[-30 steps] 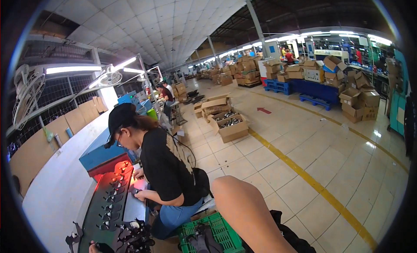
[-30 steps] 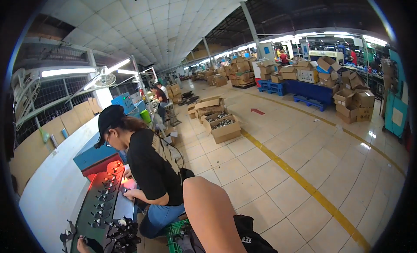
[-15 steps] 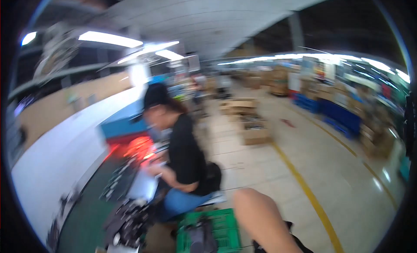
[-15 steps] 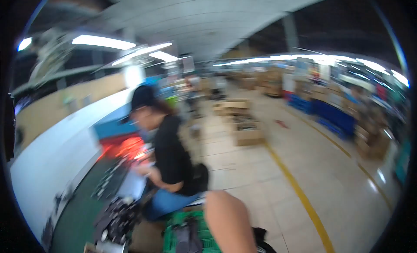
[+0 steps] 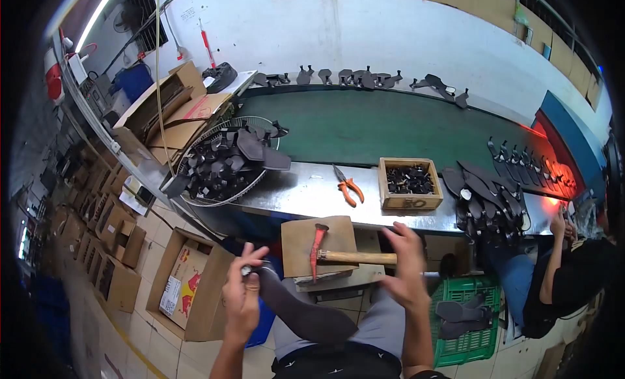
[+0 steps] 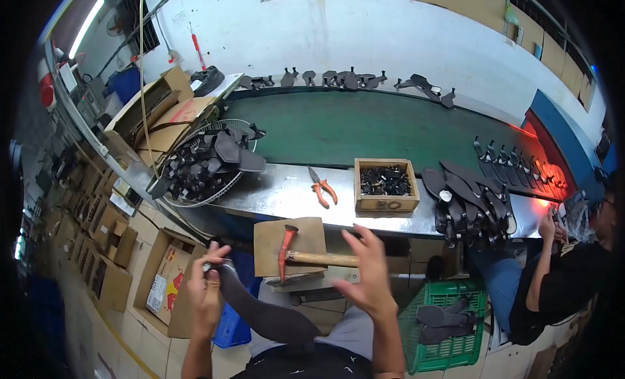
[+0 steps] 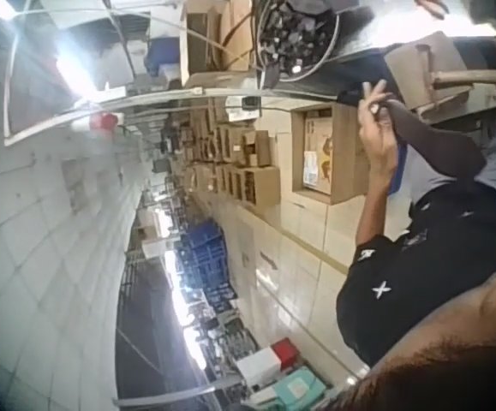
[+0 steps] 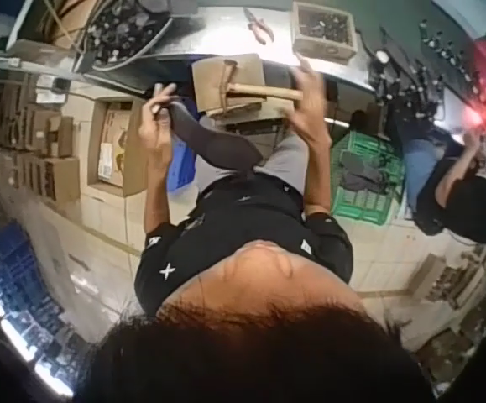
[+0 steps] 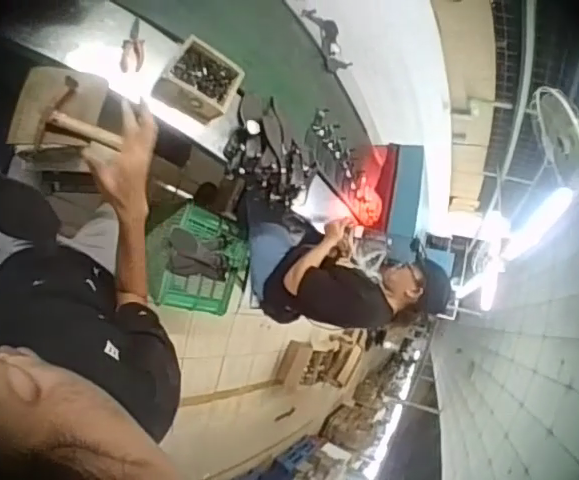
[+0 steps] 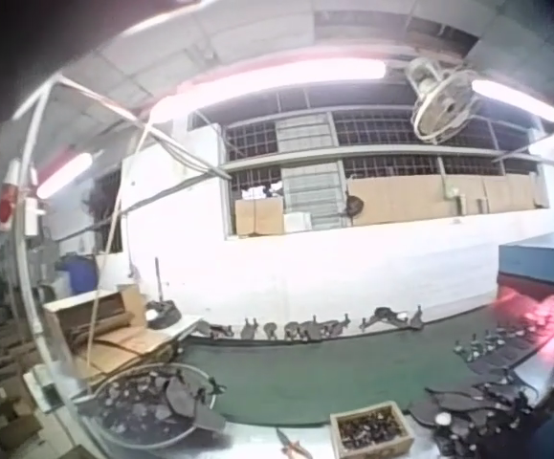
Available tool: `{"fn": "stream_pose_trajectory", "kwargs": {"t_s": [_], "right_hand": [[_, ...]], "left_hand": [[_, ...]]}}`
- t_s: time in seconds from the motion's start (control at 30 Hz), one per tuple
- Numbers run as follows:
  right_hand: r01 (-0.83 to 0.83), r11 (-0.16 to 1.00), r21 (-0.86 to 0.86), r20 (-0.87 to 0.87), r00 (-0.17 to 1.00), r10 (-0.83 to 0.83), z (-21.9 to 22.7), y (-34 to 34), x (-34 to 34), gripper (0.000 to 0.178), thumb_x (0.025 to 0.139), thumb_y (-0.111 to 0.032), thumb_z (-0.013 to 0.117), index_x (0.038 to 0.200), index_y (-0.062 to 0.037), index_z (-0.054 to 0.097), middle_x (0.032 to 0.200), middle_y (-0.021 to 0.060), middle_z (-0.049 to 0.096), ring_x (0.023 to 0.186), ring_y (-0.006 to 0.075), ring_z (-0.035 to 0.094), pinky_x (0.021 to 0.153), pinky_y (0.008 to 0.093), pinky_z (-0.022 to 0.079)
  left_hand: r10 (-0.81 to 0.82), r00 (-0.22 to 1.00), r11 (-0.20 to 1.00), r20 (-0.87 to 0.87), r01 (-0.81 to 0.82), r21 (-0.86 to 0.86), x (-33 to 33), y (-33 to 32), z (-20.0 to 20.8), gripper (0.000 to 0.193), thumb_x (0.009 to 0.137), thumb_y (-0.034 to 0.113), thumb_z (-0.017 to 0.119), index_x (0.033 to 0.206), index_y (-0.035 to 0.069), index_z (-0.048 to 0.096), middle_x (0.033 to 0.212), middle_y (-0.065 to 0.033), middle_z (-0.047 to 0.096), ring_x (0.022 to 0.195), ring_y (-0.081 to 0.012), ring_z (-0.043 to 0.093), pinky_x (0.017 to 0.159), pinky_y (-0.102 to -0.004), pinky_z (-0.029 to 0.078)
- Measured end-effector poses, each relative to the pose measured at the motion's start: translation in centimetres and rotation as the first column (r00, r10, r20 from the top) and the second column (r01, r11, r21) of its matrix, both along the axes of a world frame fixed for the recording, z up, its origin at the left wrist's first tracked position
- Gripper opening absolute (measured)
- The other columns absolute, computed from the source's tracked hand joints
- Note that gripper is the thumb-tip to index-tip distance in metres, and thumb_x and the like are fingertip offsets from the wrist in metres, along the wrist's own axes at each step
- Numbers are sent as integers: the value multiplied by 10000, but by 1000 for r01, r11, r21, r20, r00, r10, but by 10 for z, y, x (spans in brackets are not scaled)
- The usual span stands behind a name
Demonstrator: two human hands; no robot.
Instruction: Hammering and assembling components of shoe soles on a workbench in a factory.
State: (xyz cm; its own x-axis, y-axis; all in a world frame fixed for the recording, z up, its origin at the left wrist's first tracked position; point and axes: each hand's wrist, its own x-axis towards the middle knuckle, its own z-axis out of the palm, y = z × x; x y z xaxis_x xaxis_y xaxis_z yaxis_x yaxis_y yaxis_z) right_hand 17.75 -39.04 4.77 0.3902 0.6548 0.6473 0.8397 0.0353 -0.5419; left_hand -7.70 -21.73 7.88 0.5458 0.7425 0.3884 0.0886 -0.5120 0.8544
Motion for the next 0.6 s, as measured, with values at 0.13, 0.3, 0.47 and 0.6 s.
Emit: {"fn": "stream_pose_trajectory", "kwargs": {"t_s": [0.13, 0.3, 0.47, 0.6], "right_hand": [[41, 797, -603, 153, 986, 65, -96, 27, 3, 577, 773, -353, 751, 1222, -54, 546, 969, 140, 659, 939, 311, 646, 801, 407, 497], [208, 867, -453, 109, 978, -177, -117, -59, 29, 272, 720, -215, 754, 908, -111, 587, 741, 89, 651, 675, 290, 663, 560, 417, 511], [461, 808, -367, -260, 783, -565, -140, -188, -30, 262, 770, -267, 755, 705, -71, 595, 542, 83, 536, 483, 244, 577, 473, 350, 444], [864, 493, -104, -784, 234, -575, -167, -203, -104, 314, 865, -258, 735, 686, -59, 572, 516, -12, 496, 457, 117, 489, 443, 314, 405]], "left_hand": [[-213, 964, 954, 160, 241, -177, 33, 24, -43, 262, 1053, 261, 420, 1169, 28, 453, 1311, -228, 589, 1403, -311, 375, 1139, -382, 260], [-350, 904, 915, 245, 387, -119, 93, 80, -99, 248, 1052, 245, 424, 1181, 37, 388, 1295, -226, 598, 1376, -314, 413, 1137, -376, 270], [-243, 904, 876, -353, 361, 321, 127, 113, -114, 573, 972, 334, 558, 1412, 1, 406, 1422, -186, 461, 1353, -340, 423, 1171, -425, 187], [-282, 953, 931, -115, 300, 209, 227, 90, -68, 355, 960, 213, 580, 1227, -20, 557, 1165, -185, 621, 1112, -292, 597, 975, -395, 442]]}}
